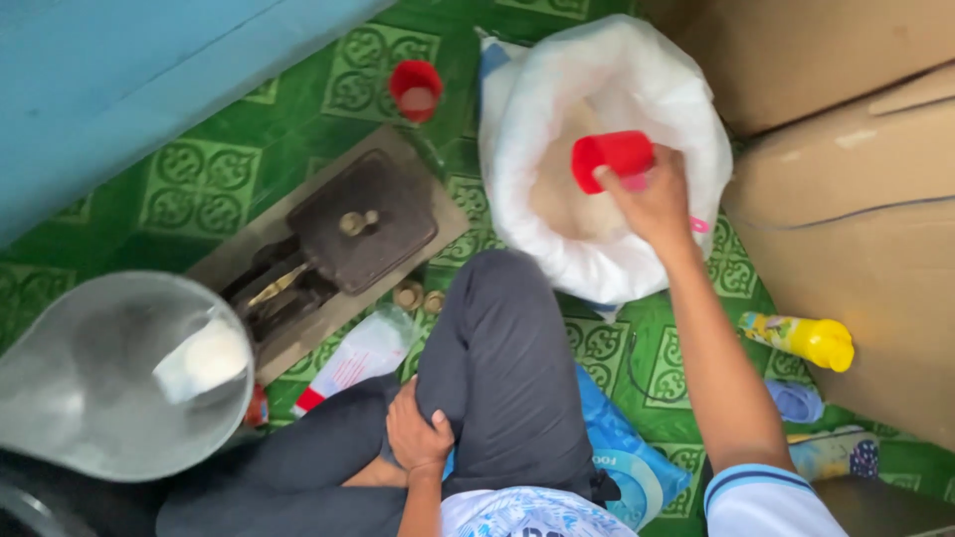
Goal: Manually scooping powdered food into plastic bags and organizing them in a tub.
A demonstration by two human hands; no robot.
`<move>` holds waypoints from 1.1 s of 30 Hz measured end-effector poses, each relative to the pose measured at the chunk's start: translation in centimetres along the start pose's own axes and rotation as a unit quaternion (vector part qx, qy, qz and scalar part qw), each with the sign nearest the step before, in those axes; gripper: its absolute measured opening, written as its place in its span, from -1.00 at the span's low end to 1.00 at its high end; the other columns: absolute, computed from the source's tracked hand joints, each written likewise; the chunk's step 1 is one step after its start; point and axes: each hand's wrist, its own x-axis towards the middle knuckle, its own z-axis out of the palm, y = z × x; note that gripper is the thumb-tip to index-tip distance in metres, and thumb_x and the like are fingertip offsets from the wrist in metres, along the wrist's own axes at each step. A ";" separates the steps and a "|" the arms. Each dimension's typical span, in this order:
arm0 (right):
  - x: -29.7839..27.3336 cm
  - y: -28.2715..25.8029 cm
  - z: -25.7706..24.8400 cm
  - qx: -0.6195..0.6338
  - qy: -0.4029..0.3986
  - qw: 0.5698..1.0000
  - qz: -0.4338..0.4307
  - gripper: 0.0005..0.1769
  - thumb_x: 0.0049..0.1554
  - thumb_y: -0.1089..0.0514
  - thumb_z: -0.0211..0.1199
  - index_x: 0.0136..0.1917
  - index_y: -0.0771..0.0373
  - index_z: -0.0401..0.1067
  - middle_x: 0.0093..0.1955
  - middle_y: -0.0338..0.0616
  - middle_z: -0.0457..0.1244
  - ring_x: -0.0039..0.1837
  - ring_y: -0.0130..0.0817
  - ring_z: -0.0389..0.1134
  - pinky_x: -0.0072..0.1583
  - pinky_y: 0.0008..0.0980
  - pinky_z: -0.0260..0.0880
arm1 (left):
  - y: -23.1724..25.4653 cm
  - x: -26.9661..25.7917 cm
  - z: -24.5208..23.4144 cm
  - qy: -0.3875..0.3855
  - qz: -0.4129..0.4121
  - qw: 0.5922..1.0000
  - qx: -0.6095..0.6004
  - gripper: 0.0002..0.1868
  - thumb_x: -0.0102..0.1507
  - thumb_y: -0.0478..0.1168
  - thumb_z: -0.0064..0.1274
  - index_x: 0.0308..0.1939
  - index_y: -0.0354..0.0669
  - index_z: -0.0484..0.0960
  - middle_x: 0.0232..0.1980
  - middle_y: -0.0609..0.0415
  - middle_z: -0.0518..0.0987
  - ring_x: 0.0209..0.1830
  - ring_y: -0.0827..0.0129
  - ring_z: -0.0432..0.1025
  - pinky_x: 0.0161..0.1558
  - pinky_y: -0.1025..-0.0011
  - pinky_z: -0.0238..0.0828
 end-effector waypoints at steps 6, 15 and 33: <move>0.5 2.2 3.1 -0.105 -0.099 0.990 0.005 -0.30 -0.09 -0.08 0.43 0.14 0.43 0.33 0.07 0.16 0.23 0.08 0.09 0.14 0.15 -0.09 0.20 | 0.3 0.1 0.2 -0.019 -0.014 1.000 0.003 -0.24 0.26 0.25 -0.50 0.21 -0.30 0.40 0.12 -0.15 0.50 0.00 -0.10 0.38 0.09 0.15 0.24; 0.3 4.7 8.1 -0.185 -0.112 0.976 0.027 -0.21 -0.03 -0.42 0.29 -0.06 0.42 0.39 -0.08 0.23 0.24 -0.01 0.14 0.22 0.08 -0.10 0.27 | 0.5 0.2 0.5 -0.020 -0.013 1.000 0.016 -0.19 0.27 0.29 -0.57 0.18 -0.34 0.41 0.06 -0.21 0.51 -0.06 -0.13 0.38 0.07 0.12 0.26; 0.7 4.1 4.7 -0.018 -0.204 0.974 0.102 -0.10 -0.11 -0.28 0.40 0.20 0.48 0.28 0.17 0.24 0.19 0.26 0.13 0.17 0.27 -0.10 0.20 | 0.7 0.1 0.5 -0.024 -0.018 0.999 0.028 -0.18 0.27 0.29 -0.59 0.18 -0.36 0.41 0.06 -0.22 0.51 -0.07 -0.12 0.38 0.07 0.13 0.26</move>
